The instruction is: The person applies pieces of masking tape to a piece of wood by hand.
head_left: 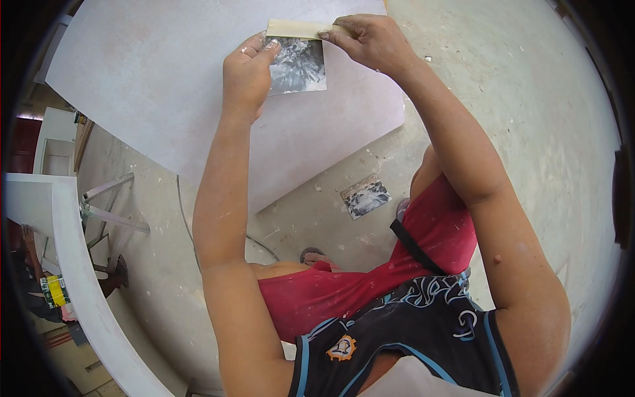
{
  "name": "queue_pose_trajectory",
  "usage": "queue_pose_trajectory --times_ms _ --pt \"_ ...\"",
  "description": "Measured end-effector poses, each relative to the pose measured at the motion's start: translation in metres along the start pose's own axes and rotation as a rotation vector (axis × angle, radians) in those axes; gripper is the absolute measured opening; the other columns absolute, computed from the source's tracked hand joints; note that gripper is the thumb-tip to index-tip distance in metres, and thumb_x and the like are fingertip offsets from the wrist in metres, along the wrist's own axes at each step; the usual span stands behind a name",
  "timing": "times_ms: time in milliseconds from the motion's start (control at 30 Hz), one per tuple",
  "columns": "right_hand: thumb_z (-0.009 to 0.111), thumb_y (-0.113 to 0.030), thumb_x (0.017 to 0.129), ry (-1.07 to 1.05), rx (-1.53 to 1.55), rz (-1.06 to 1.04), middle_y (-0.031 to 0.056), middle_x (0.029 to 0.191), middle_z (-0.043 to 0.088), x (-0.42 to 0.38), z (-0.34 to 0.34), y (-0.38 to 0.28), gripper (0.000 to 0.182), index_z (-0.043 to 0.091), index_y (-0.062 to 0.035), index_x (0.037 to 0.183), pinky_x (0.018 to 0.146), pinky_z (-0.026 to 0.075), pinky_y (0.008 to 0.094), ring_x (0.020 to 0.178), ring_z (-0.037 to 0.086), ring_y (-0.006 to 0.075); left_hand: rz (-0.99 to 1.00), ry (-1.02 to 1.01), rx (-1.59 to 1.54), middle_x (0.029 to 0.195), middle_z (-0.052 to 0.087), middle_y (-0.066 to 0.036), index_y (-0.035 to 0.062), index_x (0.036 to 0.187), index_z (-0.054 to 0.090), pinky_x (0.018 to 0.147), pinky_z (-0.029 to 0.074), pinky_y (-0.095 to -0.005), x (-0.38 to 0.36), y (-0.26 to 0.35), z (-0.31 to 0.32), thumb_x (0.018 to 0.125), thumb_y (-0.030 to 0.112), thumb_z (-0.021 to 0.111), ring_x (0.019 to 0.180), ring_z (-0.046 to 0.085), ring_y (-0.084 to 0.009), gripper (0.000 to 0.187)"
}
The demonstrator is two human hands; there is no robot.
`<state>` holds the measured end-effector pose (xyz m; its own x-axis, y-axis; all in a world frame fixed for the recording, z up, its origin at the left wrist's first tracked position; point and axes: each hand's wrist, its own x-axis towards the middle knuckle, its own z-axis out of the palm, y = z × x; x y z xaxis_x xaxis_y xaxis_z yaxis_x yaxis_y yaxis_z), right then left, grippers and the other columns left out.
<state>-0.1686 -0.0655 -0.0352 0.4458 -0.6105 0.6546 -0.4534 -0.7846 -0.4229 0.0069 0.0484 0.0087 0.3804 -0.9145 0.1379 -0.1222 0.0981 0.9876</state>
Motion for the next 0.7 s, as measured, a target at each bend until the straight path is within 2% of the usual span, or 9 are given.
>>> queue_pose_trajectory --times_ms 100,233,300,333,400,533,600,633,700 --pt "0.067 -0.045 0.082 -0.048 0.011 0.083 0.01 0.074 0.069 0.001 -0.002 0.001 0.037 0.074 -0.0096 0.092 0.06 0.051 0.0353 0.065 0.064 0.0267 0.014 -0.019 -0.009 0.104 0.065 -0.01 -0.009 0.123 0.055 0.079 0.046 -0.0257 0.002 -0.003 -0.001 0.09 0.004 0.055 0.091 0.059 -0.0125 0.035" --pt "0.066 -0.046 0.083 -0.087 0.019 0.124 0.011 0.075 0.07 0.0 -0.003 0.001 0.039 0.074 -0.0109 0.097 0.061 0.052 0.0353 0.067 0.066 0.0267 0.014 -0.035 -0.039 0.104 0.065 -0.011 -0.0096 0.123 0.055 0.08 0.047 -0.0256 0.001 -0.004 -0.001 0.09 0.004 0.056 0.092 0.059 -0.0125 0.036" --pt "0.071 -0.035 0.084 -0.002 -0.018 0.1 0.0087 0.075 0.07 -0.001 0.0 -0.001 0.034 0.071 -0.0083 0.105 0.055 0.049 0.0283 0.059 0.059 0.0149 -0.001 -0.081 -0.116 0.104 0.065 -0.011 -0.01 0.124 0.054 0.081 0.047 -0.0249 0.002 -0.007 -0.003 0.089 0.004 0.057 0.093 0.059 -0.0122 0.037" --pt "0.071 -0.035 0.084 -0.002 -0.018 0.101 0.0087 0.075 0.07 -0.001 -0.001 0.0 0.034 0.071 -0.0083 0.105 0.055 0.049 0.0283 0.059 0.059 0.0149 -0.002 -0.083 -0.115 0.104 0.065 -0.011 -0.01 0.124 0.054 0.081 0.047 -0.0249 0.002 -0.009 -0.004 0.089 0.004 0.057 0.093 0.059 -0.0122 0.037" --pt "0.071 -0.033 0.084 -0.123 0.387 0.161 0.0073 0.079 0.069 -0.002 -0.005 0.0 0.036 0.069 -0.0074 0.11 0.058 0.049 0.027 0.065 0.06 0.0134 -0.004 -0.151 -0.167 0.104 0.065 -0.011 -0.0106 0.122 0.054 0.077 0.048 -0.0238 0.003 -0.013 -0.007 0.089 0.004 0.058 0.09 0.06 -0.0115 0.036" --pt "0.071 -0.023 0.083 -0.434 0.494 0.378 0.0083 0.088 0.068 -0.001 -0.018 -0.001 0.03 0.069 0.0014 0.101 0.065 0.05 0.0291 0.074 0.062 0.0175 -0.089 -0.285 -0.158 0.098 0.067 -0.009 -0.0088 0.119 0.056 0.072 0.048 -0.0226 0.007 -0.017 -0.02 0.09 0.008 0.06 0.084 0.06 -0.0092 0.033" --pt "0.071 -0.023 0.083 -0.401 0.441 0.232 0.0077 0.091 0.068 -0.003 -0.014 -0.001 0.029 0.069 0.0014 0.1 0.066 0.049 0.0283 0.075 0.061 0.0161 -0.022 -0.423 0.299 0.103 0.065 -0.008 -0.0054 0.113 0.059 0.079 0.05 -0.0247 0.011 -0.016 -0.025 0.09 0.013 0.063 0.091 0.061 -0.0119 0.029" --pt "0.071 -0.022 0.084 -0.364 0.388 0.083 0.0071 0.094 0.067 -0.004 -0.012 -0.003 0.028 0.069 0.0014 0.099 0.067 0.048 0.0275 0.075 0.059 0.0146 -0.027 -0.421 0.296 0.103 0.065 -0.008 -0.0054 0.113 0.059 0.079 0.05 -0.0247 0.013 -0.015 -0.024 0.09 0.013 0.063 0.091 0.061 -0.0119 0.029" --pt "0.07 -0.023 0.084 -0.414 0.445 0.14 0.007 0.095 0.066 -0.001 -0.019 -0.008 0.028 0.069 0.0013 0.098 0.067 0.048 0.0279 0.077 0.059 0.0147 -0.066 -0.366 0.165 0.099 0.065 -0.007 -0.0039 0.11 0.061 0.076 0.049 -0.0233 0.017 -0.014 -0.022 0.091 0.016 0.064 0.086 0.061 -0.0105 0.028"
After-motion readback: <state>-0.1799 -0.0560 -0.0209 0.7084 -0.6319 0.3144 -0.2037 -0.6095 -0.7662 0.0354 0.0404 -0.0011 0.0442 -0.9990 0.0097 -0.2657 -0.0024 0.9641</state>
